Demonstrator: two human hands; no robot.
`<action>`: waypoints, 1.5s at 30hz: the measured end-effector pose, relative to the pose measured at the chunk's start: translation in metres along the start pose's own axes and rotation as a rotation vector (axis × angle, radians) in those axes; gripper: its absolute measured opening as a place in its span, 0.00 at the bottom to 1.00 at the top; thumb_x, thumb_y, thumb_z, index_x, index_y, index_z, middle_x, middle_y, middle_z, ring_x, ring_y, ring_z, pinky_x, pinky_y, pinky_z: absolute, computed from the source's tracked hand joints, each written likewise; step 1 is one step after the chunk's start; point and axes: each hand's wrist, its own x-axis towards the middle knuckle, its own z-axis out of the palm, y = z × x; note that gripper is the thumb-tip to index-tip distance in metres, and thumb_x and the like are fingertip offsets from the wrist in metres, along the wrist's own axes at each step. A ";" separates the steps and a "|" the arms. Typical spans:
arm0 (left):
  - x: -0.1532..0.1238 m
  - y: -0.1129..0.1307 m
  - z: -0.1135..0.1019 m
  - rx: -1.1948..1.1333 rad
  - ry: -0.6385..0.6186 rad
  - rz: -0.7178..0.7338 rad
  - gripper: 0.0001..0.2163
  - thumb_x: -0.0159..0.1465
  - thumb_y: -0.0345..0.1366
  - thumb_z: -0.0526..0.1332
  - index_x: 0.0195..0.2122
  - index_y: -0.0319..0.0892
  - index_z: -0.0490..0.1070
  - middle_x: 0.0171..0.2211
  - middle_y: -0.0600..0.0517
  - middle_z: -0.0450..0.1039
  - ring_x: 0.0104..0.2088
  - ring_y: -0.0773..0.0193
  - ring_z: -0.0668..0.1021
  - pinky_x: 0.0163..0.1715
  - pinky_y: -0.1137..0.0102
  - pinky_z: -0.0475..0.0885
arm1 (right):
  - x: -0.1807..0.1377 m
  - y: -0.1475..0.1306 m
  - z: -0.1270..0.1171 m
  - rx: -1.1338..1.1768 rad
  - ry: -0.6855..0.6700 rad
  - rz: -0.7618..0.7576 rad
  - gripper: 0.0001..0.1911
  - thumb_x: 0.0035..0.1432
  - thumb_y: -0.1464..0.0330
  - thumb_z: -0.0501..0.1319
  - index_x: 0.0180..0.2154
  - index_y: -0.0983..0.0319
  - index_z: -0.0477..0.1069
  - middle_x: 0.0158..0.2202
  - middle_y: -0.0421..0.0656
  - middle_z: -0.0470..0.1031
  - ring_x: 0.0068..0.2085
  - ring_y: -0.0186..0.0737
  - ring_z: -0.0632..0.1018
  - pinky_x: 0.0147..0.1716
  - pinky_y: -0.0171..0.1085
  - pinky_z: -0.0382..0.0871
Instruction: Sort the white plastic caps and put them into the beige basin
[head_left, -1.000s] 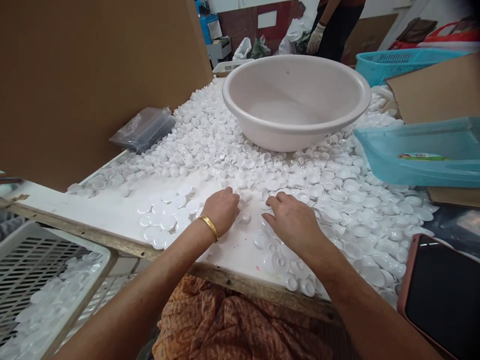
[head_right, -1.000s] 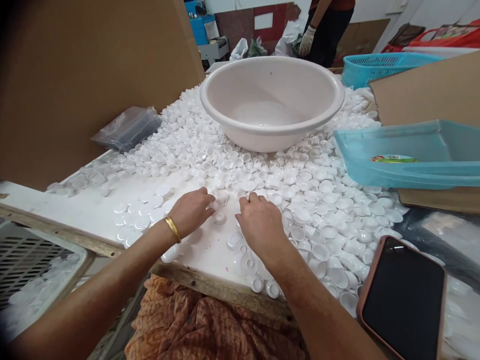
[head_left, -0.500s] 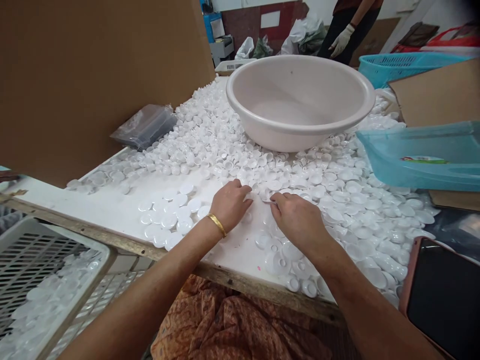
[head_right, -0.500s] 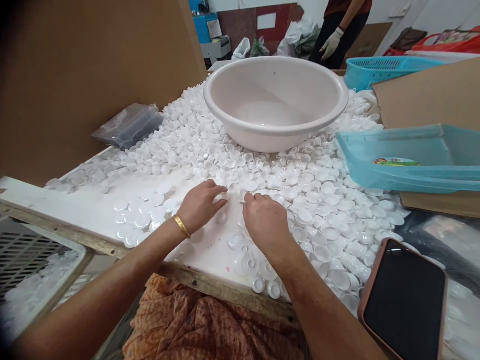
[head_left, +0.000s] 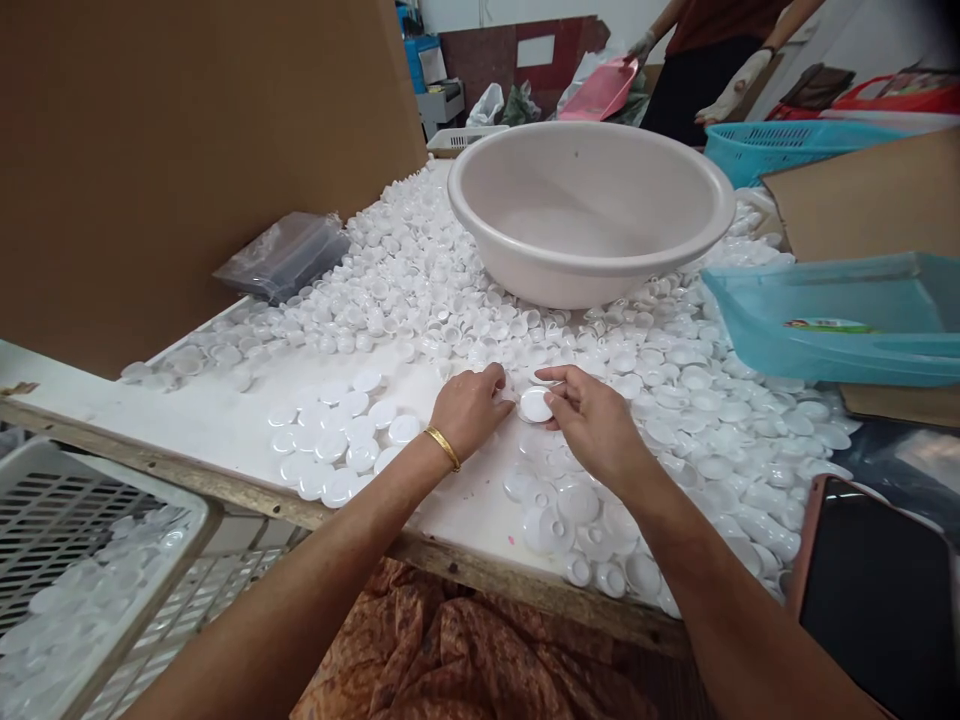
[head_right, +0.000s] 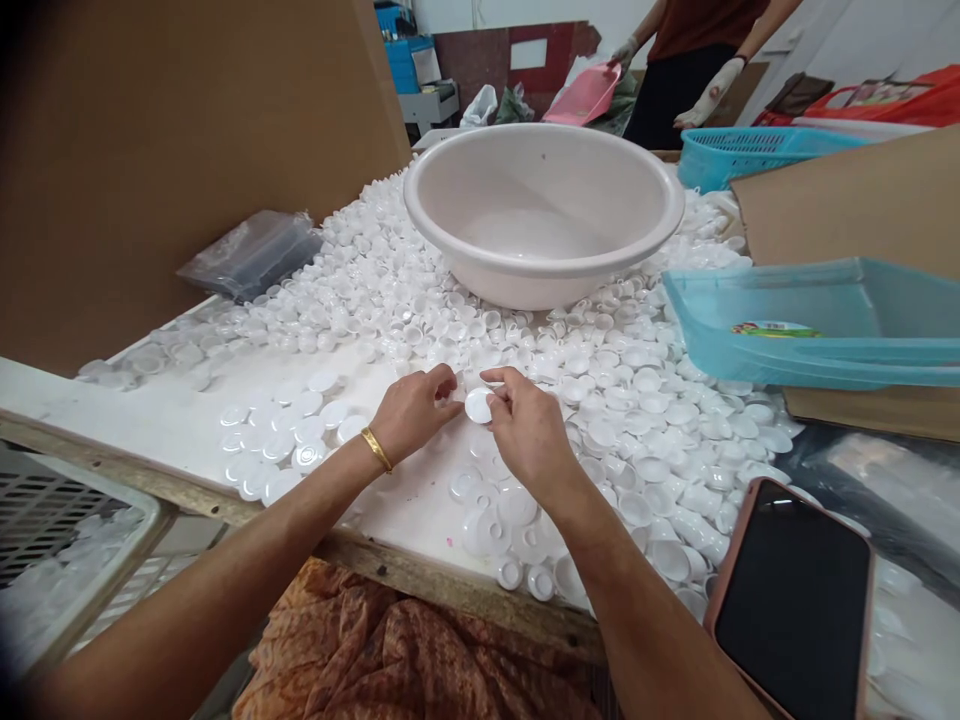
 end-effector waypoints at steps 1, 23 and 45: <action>-0.001 -0.002 0.001 0.020 0.014 0.027 0.08 0.56 0.36 0.60 0.37 0.43 0.68 0.29 0.52 0.72 0.32 0.60 0.73 0.30 0.69 0.65 | 0.000 0.001 0.001 0.064 -0.033 0.025 0.14 0.56 0.71 0.52 0.45 0.60 0.66 0.31 0.40 0.74 0.29 0.33 0.76 0.31 0.34 0.71; -0.060 -0.014 -0.012 -0.344 0.224 0.097 0.08 0.61 0.31 0.56 0.37 0.40 0.74 0.33 0.50 0.76 0.32 0.66 0.77 0.33 0.71 0.70 | -0.009 0.002 0.035 0.142 -0.161 -0.001 0.16 0.55 0.75 0.52 0.46 0.60 0.65 0.37 0.43 0.73 0.31 0.32 0.75 0.36 0.38 0.71; -0.089 -0.014 -0.001 0.128 0.094 0.362 0.09 0.64 0.30 0.50 0.44 0.37 0.64 0.43 0.45 0.67 0.41 0.61 0.71 0.40 0.66 0.72 | -0.017 0.014 0.060 -0.087 -0.236 -0.276 0.33 0.49 0.79 0.57 0.57 0.61 0.54 0.38 0.44 0.72 0.36 0.38 0.73 0.40 0.41 0.66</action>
